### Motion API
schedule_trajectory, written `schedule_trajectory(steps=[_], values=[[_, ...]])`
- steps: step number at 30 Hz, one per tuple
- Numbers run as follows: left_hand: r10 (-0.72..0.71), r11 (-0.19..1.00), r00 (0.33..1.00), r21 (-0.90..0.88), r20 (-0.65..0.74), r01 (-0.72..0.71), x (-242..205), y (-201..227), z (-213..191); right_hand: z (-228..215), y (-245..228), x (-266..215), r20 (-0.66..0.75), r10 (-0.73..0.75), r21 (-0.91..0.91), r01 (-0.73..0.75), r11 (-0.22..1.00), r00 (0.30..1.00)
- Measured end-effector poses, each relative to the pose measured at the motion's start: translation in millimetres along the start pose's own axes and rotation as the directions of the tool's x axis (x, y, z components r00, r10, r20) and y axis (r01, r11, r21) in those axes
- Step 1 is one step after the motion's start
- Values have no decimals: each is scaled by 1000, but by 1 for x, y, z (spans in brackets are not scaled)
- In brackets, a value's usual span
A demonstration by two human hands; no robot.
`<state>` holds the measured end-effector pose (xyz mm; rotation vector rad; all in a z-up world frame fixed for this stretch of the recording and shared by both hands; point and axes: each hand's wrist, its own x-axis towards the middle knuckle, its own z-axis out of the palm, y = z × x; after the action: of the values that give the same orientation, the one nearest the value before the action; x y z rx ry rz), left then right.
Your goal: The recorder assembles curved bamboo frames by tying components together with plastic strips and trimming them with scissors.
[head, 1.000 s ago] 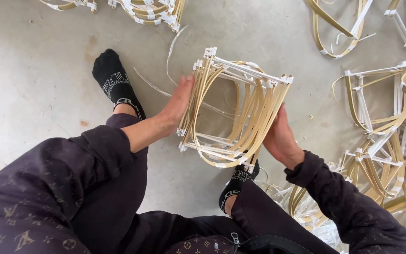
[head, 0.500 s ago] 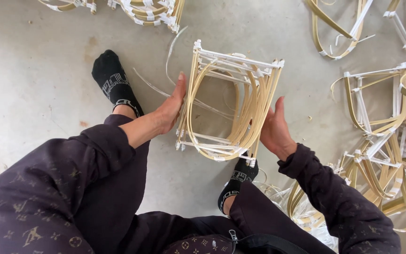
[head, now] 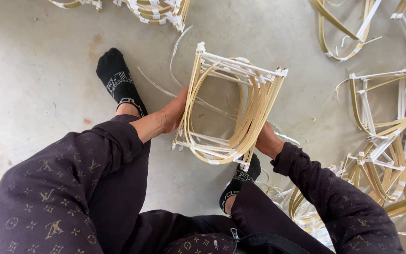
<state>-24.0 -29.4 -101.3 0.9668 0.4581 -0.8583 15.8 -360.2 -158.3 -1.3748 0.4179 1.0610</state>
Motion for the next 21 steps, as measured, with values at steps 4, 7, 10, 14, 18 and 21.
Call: schedule_trajectory(steps=[4, 7, 10, 14, 18, 21], values=[[17, 999, 1000, -48, 10, -17, 16, -17, -14, -8, -7, -2, 40, -5, -13, 6, 1000, 999], [23, 999, 987, -34, -158, -29, 51, -43, -42, 10, -47, -25, 45, -53, -42, 55, 998, 998], [287, 952, 848, 232, -445, -201, 74, -59, -71, 3, -82, -42, 21, -424, -168, 421, 891, 906], [595, 41, 801, 998, -69, 55, 55, -38, -81, 17, -131, -73, -150, -764, -142, 751, 645, 628], [497, -417, 864, 896, 81, 156, 60, -45, -91, 71, -164, -98, 112, -810, -347, 787, 511, 575], [316, -414, 949, 902, 11, 127, 58, -45, -97, 121, -177, -86, 358, -487, -613, 594, 521, 797]])
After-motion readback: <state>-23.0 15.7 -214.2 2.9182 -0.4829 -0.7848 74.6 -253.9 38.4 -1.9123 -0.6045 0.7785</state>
